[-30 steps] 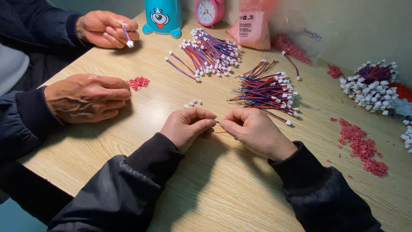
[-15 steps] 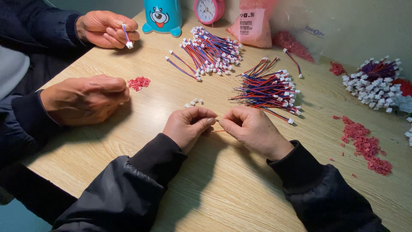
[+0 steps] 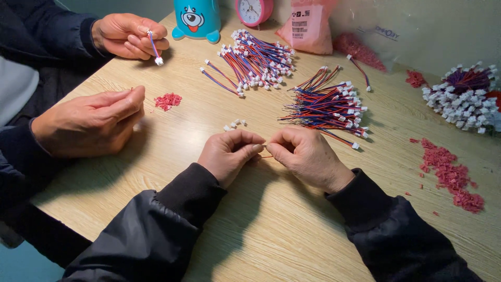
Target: Assembling small electronic wire harnesses by inserting wires into plastic connectors by hand.
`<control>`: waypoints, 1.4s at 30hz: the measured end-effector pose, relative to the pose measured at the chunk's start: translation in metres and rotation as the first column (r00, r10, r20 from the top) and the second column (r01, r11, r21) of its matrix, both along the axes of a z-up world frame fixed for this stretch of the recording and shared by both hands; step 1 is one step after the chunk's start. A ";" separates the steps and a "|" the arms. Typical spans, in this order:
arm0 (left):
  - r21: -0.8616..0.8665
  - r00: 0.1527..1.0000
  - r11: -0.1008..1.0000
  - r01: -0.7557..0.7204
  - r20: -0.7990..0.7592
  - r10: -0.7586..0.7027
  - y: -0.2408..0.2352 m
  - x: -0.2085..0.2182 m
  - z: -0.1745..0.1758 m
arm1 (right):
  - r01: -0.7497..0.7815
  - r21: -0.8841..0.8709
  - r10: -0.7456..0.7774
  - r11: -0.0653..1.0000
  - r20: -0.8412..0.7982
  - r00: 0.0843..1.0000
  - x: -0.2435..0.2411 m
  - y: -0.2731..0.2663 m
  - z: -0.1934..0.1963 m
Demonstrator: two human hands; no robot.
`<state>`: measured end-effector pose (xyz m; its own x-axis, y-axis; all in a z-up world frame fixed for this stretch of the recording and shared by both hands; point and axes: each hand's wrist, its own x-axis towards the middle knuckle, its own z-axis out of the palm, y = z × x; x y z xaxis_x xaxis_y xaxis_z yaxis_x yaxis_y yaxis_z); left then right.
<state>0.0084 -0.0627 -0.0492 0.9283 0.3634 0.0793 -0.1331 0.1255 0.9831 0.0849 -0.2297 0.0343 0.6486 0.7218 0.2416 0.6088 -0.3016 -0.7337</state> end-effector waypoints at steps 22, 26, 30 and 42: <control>-0.539 0.995 0.842 0.005 -0.080 -0.057 -0.003 -0.002 0.014 | -0.100 0.085 0.096 0.991 0.055 0.994 -0.015 -0.001 0.016; -0.542 0.996 0.840 0.026 -0.062 -0.071 -0.002 -0.002 0.009 | -0.027 0.071 0.018 0.997 0.124 0.992 -0.010 -0.001 0.008; -0.542 0.997 0.840 0.030 -0.042 -0.063 -0.002 -0.001 0.008 | 0.044 0.041 -0.050 0.998 0.159 0.986 -0.012 0.000 0.006; -0.527 0.997 0.849 0.027 -0.051 -0.064 -0.002 0.000 0.005 | 0.075 0.052 -0.085 0.996 0.234 0.968 -0.018 0.000 0.012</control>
<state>0.0082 -0.0644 -0.0444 0.9412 0.2910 -0.1714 -0.0539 0.6305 0.7743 0.0669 -0.2292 0.0465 0.6248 0.6555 0.4242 0.7414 -0.3277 -0.5856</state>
